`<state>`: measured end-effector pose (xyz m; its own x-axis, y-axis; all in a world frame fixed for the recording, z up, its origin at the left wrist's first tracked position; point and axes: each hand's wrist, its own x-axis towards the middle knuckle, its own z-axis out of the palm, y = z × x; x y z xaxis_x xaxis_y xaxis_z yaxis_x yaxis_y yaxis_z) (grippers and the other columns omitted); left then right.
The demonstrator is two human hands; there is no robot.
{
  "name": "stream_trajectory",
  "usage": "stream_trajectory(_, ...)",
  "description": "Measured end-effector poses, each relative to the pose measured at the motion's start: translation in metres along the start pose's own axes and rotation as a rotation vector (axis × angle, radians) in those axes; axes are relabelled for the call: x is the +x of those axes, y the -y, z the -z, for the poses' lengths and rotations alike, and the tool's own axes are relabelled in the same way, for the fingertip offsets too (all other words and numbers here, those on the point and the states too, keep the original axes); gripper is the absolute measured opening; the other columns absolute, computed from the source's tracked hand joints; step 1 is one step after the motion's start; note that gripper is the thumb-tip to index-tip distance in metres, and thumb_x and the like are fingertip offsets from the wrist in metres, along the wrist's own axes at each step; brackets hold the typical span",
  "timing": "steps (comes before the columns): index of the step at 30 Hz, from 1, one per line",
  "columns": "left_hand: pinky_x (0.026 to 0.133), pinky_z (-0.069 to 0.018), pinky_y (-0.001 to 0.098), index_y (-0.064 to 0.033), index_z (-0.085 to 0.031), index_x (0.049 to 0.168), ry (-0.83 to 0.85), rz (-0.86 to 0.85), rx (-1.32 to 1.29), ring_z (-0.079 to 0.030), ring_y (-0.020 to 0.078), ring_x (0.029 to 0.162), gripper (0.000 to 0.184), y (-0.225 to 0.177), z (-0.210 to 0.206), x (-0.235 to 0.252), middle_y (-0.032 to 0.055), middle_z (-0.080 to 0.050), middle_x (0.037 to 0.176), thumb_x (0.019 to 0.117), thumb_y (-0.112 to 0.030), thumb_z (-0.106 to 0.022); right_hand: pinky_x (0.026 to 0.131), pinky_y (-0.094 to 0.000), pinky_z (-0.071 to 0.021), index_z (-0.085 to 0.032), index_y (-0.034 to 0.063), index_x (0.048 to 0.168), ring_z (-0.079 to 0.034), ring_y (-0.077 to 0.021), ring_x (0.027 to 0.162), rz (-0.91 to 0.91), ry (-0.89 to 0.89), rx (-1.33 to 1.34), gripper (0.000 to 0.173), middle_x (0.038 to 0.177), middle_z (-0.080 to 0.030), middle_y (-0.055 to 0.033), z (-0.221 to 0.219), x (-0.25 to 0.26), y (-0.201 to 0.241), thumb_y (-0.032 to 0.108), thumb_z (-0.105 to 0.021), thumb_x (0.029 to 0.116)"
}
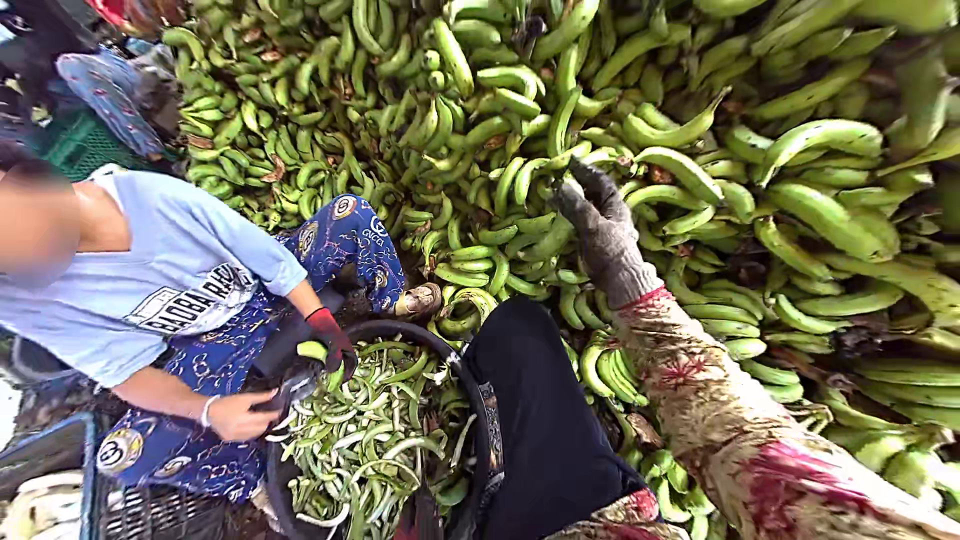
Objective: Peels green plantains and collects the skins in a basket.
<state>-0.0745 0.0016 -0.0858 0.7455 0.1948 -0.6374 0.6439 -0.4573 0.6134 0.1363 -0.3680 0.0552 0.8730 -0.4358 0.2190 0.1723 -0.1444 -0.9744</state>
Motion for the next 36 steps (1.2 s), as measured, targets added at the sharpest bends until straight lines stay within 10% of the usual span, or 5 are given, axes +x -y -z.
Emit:
stream_trajectory(4,0.075,-0.0592,0.0362,-0.0056,-0.054,0.142,0.021,-0.368,-0.261,-0.068,0.0158,0.086,0.047,0.064,-0.009,0.057,0.0112,-0.07,0.107,0.1048,-0.034,-0.054,0.072,-0.0407,-0.0607,-0.053,0.0229,0.139,-0.069,-0.019,0.086,-0.356,0.215,0.432,0.052,0.108,-0.068,-0.0023,-0.061,-0.058,-0.016,0.058,-0.052,0.1007)
stream_trajectory(8,0.094,-0.058,0.0369,-0.002,-0.047,0.149,-0.022,-0.551,-0.419,-0.066,0.0163,0.11,0.054,0.027,-0.009,0.043,0.0136,-0.064,0.13,0.1054,-0.034,-0.05,0.066,-0.0349,-0.0589,-0.059,0.0159,0.122,-0.064,-0.015,0.073,-0.65,0.24,0.611,0.043,0.088,-0.065,-0.0028,-0.132,-0.126,-0.062,0.053,-0.049,0.1038)
stream_trajectory(13,0.092,-0.0557,0.0513,-0.0072,-0.069,0.128,-0.323,-0.678,0.023,-0.069,0.0284,0.104,0.058,0.001,-0.01,0.034,0.0161,-0.071,0.114,0.1004,-0.052,-0.044,0.059,-0.0355,-0.0572,-0.061,0.0101,0.107,-0.063,-0.0154,0.065,-0.877,0.16,0.504,0.042,0.077,-0.063,-0.0042,-0.179,-0.19,-0.084,0.051,-0.051,0.1035)
stream_trajectory(30,0.1,-0.0519,0.0457,-0.0079,-0.069,0.125,-0.295,-0.333,-0.148,-0.067,0.0205,0.108,0.053,0.061,-0.016,0.057,0.0113,-0.072,0.114,0.1044,-0.048,-0.041,0.053,-0.0333,-0.0536,-0.059,0.0111,0.11,-0.061,-0.0166,0.062,-1.013,0.376,0.324,0.049,0.077,-0.062,-0.0057,-0.19,-0.226,-0.114,0.057,-0.044,0.1043)
stream_trajectory(36,0.101,-0.053,0.0396,-0.0088,-0.062,0.136,-0.042,-0.535,-0.169,-0.066,0.0145,0.111,0.046,0.035,0.01,0.035,0.0073,-0.07,0.122,0.1071,-0.039,-0.044,0.068,-0.0359,-0.0583,-0.06,0.0091,0.127,-0.067,-0.0183,0.077,-0.904,0.647,0.099,0.042,0.093,-0.069,-0.0083,-0.183,-0.213,-0.122,0.044,-0.051,0.1052)
